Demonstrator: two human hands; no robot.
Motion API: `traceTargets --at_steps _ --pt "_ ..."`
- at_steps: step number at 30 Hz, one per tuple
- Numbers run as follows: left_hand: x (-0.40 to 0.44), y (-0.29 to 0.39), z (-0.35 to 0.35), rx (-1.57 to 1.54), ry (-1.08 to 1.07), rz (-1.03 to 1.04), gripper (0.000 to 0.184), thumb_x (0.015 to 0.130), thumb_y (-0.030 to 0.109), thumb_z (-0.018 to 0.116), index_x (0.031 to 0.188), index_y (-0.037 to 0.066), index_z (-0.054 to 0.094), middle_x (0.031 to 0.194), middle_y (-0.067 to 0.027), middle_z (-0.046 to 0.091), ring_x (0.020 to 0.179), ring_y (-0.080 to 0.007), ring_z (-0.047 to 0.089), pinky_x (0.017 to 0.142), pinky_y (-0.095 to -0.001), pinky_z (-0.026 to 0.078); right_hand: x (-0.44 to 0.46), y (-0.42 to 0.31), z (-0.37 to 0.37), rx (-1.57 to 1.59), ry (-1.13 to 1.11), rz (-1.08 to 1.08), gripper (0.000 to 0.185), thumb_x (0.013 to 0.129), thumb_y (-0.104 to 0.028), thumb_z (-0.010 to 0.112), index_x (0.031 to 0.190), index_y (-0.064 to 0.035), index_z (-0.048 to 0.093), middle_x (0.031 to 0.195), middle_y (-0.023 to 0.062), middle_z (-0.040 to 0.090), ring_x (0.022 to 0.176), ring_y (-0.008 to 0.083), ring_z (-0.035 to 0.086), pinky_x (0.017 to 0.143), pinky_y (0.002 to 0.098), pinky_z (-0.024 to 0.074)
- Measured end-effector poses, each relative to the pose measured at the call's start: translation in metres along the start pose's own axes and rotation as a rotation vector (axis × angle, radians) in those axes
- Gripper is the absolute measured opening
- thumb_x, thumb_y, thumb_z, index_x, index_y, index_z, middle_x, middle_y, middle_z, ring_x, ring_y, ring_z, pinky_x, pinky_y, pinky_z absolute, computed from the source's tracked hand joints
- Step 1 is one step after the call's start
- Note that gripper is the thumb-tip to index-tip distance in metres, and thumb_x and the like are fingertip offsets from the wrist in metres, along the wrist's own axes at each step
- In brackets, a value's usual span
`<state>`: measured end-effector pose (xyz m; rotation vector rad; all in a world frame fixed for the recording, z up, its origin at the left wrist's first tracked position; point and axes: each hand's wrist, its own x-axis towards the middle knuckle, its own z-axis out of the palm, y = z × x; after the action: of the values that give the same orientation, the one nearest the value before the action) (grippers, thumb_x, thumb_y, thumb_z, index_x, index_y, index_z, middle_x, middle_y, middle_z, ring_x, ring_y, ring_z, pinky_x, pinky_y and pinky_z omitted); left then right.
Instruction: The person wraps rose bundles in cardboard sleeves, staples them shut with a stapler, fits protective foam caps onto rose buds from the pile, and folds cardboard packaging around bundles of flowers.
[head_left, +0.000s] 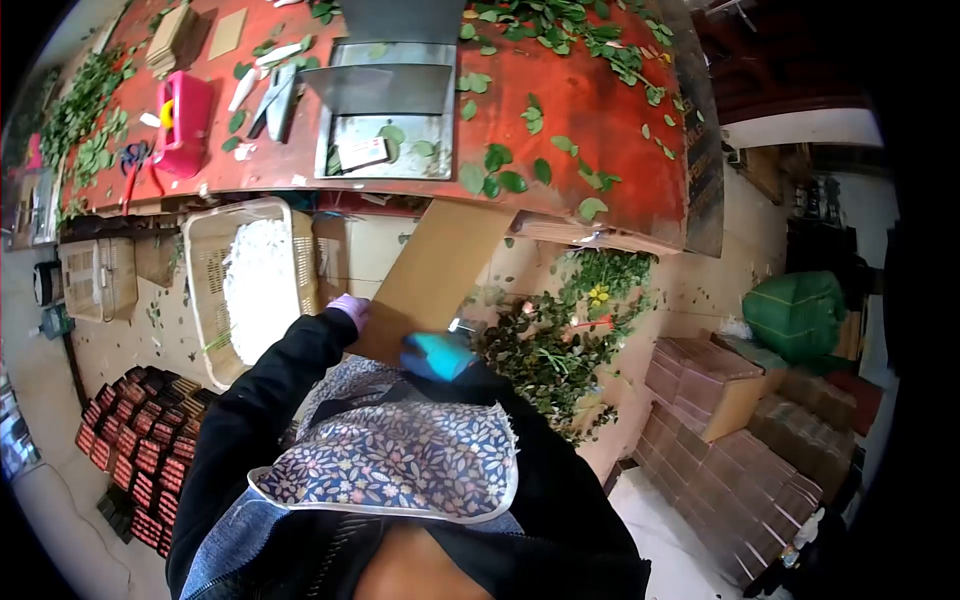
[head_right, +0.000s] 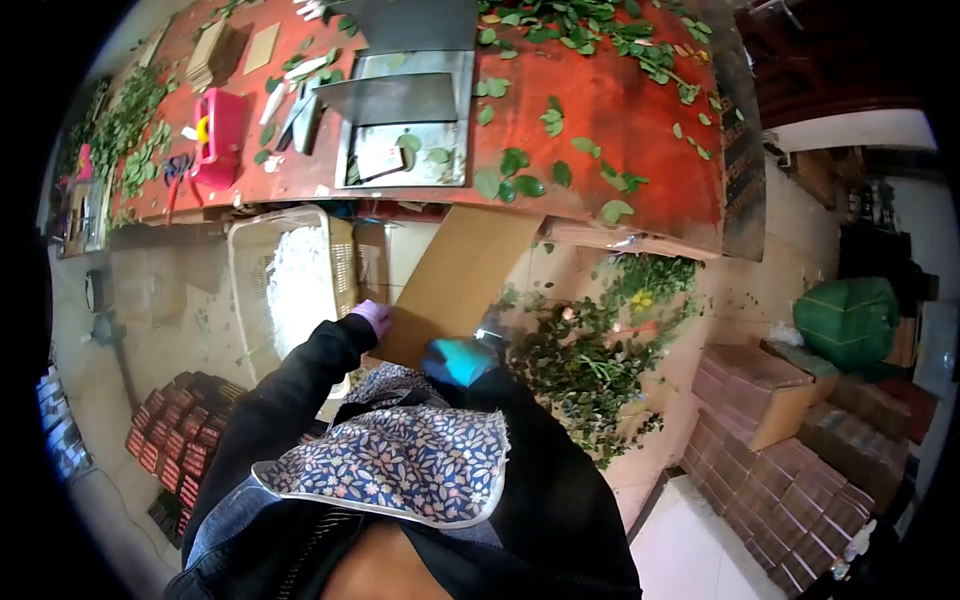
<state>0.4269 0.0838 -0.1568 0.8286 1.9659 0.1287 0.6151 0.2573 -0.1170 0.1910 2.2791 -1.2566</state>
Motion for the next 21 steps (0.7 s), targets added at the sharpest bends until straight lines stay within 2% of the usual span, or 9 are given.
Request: traceTargets --at_steps 2,5,8,10,13,14,17,18,21 --pt "-0.033 -0.018 -0.018 0.303 0.105 0.042 0.021 0.086 0.022 0.055 0.098 0.008 0.066 0.088 -0.0186 0.069 0.086 -0.0355 0.068 0.074 -0.0458 0.054 0.048 0.075 0.076 0.229 0.19 0.112 0.047 0.088 -0.04 0.059 0.123 -0.0091 0.057 0.111 0.0196 0.065 0.099 0.0366 0.064 0.088 0.0449 0.0495" --pt "-0.085 -0.021 -0.061 0.498 0.186 0.066 0.015 0.086 0.019 0.054 0.089 0.01 0.065 0.083 -0.0149 0.069 0.081 -0.0325 0.068 0.069 -0.0428 0.054 0.047 0.007 0.024 0.156 0.467 0.233 0.056 0.088 -0.04 0.059 0.133 -0.0073 0.051 0.121 0.0218 0.061 0.106 0.037 0.061 0.092 0.0443 0.0478" --pt "-0.116 -0.049 -0.083 0.568 0.408 0.122 0.016 0.086 0.017 0.05 0.082 0.009 0.063 0.074 -0.0131 0.068 0.072 -0.0323 0.067 0.062 -0.0433 0.053 0.049 -0.03 0.005 0.071 0.674 0.079 0.051 0.086 -0.029 0.065 0.128 -0.0026 0.054 0.108 0.0191 0.066 0.099 0.0348 0.063 0.087 0.0414 0.0494" --pt "-0.141 -0.049 -0.109 0.381 0.431 0.064 0.013 0.084 0.015 0.052 0.078 0.009 0.062 0.073 -0.0131 0.066 0.07 -0.0306 0.066 0.061 -0.0412 0.052 0.042 -0.057 -0.003 0.081 0.771 -0.027 0.047 0.085 -0.028 0.065 0.123 -0.0006 0.055 0.119 0.0224 0.061 0.109 0.0391 0.059 0.091 0.0418 0.0481" --pt "-0.181 -0.038 -0.137 0.829 0.699 0.278 0.005 0.08 0.009 0.053 0.078 0.011 0.058 0.065 -0.0092 0.058 0.066 -0.0255 0.065 0.058 -0.0368 0.051 0.024 -0.086 -0.014 0.003 0.957 -0.137 0.05 0.084 -0.025 0.067 0.126 0.0007 0.053 0.123 0.0237 0.059 0.111 0.0397 0.058 0.093 0.0425 0.048" --pt "-0.199 -0.029 -0.141 0.819 0.705 0.219 0.004 0.079 0.007 0.054 0.081 0.01 0.056 0.067 -0.009 0.057 0.064 -0.0258 0.064 0.055 -0.0368 0.051 0.014 -0.097 -0.022 -0.028 1.02 -0.164 0.051 0.084 -0.023 0.068 0.126 0.0013 0.052 0.124 0.0244 0.058 0.112 0.0397 0.057 0.094 0.043 0.0479" --pt "-0.246 0.008 -0.167 0.591 0.578 0.123 0.04 0.084 0.002 0.052 0.123 0.01 0.058 0.09 -0.0122 0.065 0.085 -0.0296 0.066 0.069 -0.0399 0.054 -0.01 -0.121 -0.062 -0.257 1.208 -0.278 0.056 0.08 -0.015 0.071 0.128 0.0044 0.049 0.126 0.0268 0.055 0.116 0.0444 0.054 0.098 0.0461 0.0451" --pt "-0.247 0.004 -0.165 0.43 0.755 0.291 0.042 0.084 0.002 0.055 0.125 0.013 0.056 0.091 -0.0125 0.066 0.084 -0.0297 0.066 0.068 -0.0397 0.054 -0.019 -0.133 -0.085 -0.287 1.224 -0.321 0.056 0.08 -0.014 0.071 0.128 0.0054 0.049 0.127 0.0273 0.055 0.117 0.0454 0.053 0.099 0.0467 0.0443" --pt "-0.223 0.005 -0.174 0.118 0.82 0.519 0.059 0.082 -0.004 0.054 0.136 0.018 0.049 0.086 -0.0145 0.067 0.071 -0.0327 0.065 0.063 -0.039 0.053 -0.023 -0.171 -0.16 -0.408 1.231 -0.4 0.055 0.079 -0.011 0.069 0.129 0.0045 0.049 0.129 0.0259 0.053 0.122 0.0431 0.05 0.103 0.0468 0.0412"
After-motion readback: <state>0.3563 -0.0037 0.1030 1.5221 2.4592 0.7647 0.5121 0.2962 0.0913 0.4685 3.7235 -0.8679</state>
